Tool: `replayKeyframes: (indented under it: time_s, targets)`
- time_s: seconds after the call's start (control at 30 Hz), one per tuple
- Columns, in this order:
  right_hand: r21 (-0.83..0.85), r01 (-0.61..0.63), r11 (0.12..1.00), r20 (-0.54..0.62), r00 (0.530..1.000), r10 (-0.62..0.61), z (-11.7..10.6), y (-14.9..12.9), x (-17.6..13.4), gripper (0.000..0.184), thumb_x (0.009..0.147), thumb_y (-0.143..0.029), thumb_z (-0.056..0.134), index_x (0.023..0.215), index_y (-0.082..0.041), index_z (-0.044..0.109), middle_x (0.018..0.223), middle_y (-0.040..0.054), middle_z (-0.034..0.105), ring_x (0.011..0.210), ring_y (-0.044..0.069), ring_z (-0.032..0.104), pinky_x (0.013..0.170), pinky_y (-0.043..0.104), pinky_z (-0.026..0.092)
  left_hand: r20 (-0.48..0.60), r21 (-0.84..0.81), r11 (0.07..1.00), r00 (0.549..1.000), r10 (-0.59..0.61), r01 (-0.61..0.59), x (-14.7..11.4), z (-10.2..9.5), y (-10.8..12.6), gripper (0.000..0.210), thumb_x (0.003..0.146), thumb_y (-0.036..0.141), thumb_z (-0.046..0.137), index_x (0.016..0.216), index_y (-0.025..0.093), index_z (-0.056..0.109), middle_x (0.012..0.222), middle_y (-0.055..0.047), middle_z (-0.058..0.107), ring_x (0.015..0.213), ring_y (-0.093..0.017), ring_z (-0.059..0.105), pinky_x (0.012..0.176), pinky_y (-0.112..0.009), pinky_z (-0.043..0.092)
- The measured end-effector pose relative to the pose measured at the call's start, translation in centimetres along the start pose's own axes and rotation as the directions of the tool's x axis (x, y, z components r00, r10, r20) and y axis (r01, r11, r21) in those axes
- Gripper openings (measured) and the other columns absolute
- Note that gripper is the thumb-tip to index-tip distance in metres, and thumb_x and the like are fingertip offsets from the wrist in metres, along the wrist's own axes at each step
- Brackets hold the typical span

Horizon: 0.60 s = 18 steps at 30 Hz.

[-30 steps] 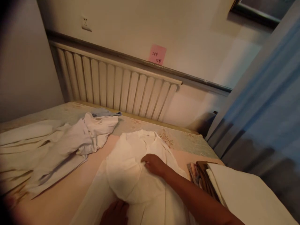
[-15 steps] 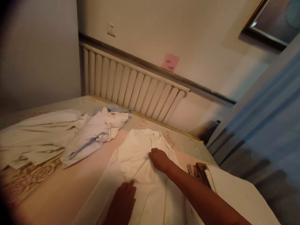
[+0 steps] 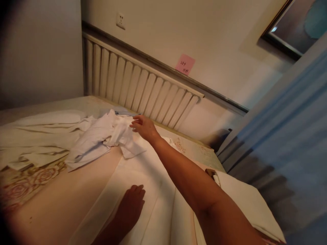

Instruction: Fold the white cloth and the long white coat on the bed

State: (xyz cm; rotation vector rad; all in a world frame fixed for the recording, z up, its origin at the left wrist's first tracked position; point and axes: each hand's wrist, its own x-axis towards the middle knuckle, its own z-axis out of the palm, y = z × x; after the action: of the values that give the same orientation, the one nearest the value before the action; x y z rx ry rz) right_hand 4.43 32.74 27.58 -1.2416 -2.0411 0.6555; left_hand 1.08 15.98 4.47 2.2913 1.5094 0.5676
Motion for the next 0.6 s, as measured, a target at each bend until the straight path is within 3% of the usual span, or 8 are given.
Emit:
replayKeyframes:
  time_s: [0.07,0.13,0.2,0.33,0.47,0.6]
  targets:
    - [0.081,0.059,0.995,-0.007,0.998,-0.059,-0.6,0.3,-1.2,0.031,0.081,-0.015,0.053,0.112,-0.020,0.054,0.101,0.0041,0.065,0.087,0.012,0.066,0.076,0.027,0.054,0.006,-0.006,1.000,1.000,0.010,-0.010,0.0,-0.1,0.0,0.030,0.085,0.011,0.041,0.104,0.019,0.062,0.125,-0.006,0.057,0.113,-0.024,0.046,0.098,-0.040,0.034]
    - [-0.022,0.049,0.999,-0.015,0.999,-0.049,-2.0,1.7,-3.6,0.031,0.078,-0.014,0.056,0.108,-0.020,0.059,0.099,0.0034,0.066,0.087,0.012,0.065,0.080,0.028,0.053,0.014,-0.001,1.000,1.000,0.017,-0.017,0.0,-0.4,0.1,0.029,0.084,0.012,0.042,0.104,0.019,0.062,0.123,-0.007,0.058,0.112,-0.024,0.046,0.097,-0.040,0.035]
    - [-0.107,-0.035,0.994,-0.007,0.999,0.034,-3.7,4.0,-7.0,0.023,0.076,-0.017,0.058,0.099,-0.019,0.063,0.094,0.0018,0.068,0.083,0.012,0.066,0.078,0.029,0.053,0.009,0.008,1.000,1.000,0.026,-0.026,0.0,-0.6,0.2,0.028,0.084,0.012,0.042,0.102,0.018,0.062,0.121,-0.008,0.058,0.111,-0.024,0.047,0.095,-0.040,0.035]
    - [0.000,-0.282,0.959,-0.073,0.957,0.281,-5.7,10.4,-15.9,0.022,0.077,-0.032,0.055,0.090,-0.016,0.062,0.081,0.0025,0.066,0.075,0.016,0.068,0.067,0.027,0.052,-0.051,0.000,0.998,0.997,0.055,-0.055,0.1,-0.6,0.1,0.028,0.084,0.011,0.040,0.101,0.018,0.062,0.117,-0.009,0.061,0.111,-0.025,0.048,0.094,-0.040,0.036]
    - [0.061,-0.503,0.862,-0.189,0.842,0.504,-3.9,16.0,-25.1,0.022,0.069,-0.038,0.055,0.076,-0.017,0.059,0.067,0.0006,0.063,0.062,0.017,0.065,0.055,0.027,0.048,-0.132,0.003,0.995,0.987,0.096,-0.097,0.3,0.3,-0.6,0.029,0.085,0.011,0.040,0.103,0.017,0.062,0.116,-0.010,0.062,0.108,-0.025,0.051,0.092,-0.040,0.038]
    - [0.216,-0.591,0.777,-0.189,0.756,0.627,0.4,18.2,-30.5,0.027,0.071,-0.043,0.053,0.077,-0.018,0.059,0.068,0.0010,0.064,0.059,0.015,0.063,0.052,0.025,0.046,-0.196,0.024,0.993,0.973,0.120,-0.118,0.5,1.2,-1.4,0.029,0.086,0.012,0.041,0.105,0.019,0.062,0.115,-0.008,0.062,0.107,-0.024,0.053,0.090,-0.038,0.040]
